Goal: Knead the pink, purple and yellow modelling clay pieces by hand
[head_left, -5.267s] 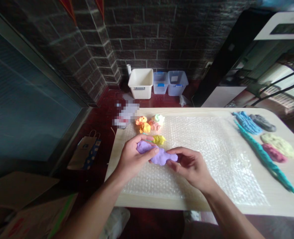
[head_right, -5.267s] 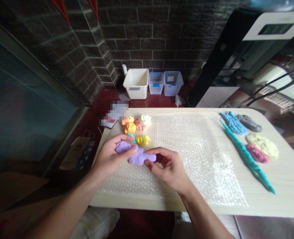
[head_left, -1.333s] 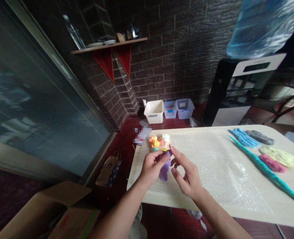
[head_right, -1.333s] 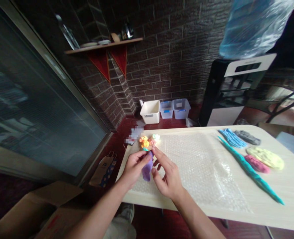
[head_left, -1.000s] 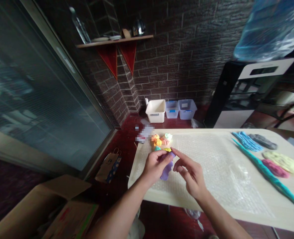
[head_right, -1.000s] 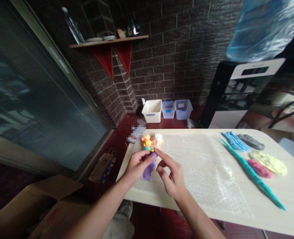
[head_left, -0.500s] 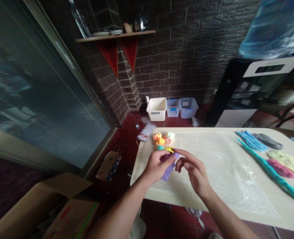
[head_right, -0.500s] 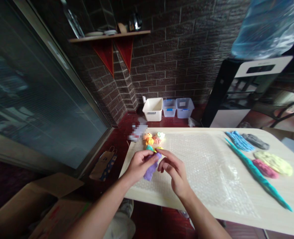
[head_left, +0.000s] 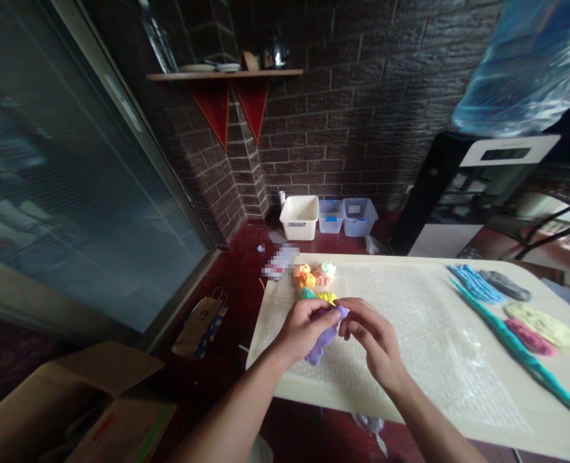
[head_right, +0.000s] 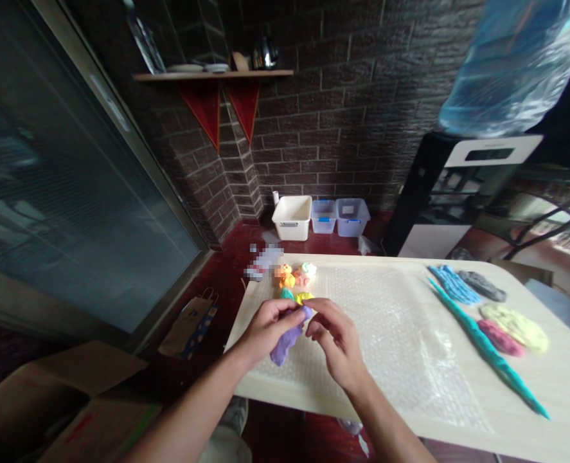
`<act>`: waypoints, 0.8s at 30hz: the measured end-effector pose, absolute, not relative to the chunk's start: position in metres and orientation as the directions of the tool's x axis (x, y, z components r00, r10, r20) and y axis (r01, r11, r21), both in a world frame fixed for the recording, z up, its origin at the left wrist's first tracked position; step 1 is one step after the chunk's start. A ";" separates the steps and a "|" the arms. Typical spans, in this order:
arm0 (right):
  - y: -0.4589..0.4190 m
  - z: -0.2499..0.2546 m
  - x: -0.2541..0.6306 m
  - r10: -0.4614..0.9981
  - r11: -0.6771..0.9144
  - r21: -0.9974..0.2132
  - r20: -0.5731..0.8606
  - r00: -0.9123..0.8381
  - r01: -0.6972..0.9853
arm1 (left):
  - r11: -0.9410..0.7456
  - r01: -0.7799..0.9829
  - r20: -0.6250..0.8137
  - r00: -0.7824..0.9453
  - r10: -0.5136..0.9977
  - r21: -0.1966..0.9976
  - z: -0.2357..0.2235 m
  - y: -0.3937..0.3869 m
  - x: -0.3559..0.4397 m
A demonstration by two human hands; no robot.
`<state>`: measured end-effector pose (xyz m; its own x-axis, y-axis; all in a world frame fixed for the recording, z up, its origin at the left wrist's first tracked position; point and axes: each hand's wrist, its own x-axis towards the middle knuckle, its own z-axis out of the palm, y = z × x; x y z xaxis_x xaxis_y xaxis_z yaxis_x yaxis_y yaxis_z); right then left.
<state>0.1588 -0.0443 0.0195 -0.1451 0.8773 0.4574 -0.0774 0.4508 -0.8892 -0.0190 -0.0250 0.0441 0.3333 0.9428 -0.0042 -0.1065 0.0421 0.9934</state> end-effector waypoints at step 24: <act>-0.037 0.023 0.155 0.978 0.195 -0.938 0.208 -0.016 -0.287 | -0.545 0.381 0.470 0.276 0.838 0.747 0.056 -0.028 -0.025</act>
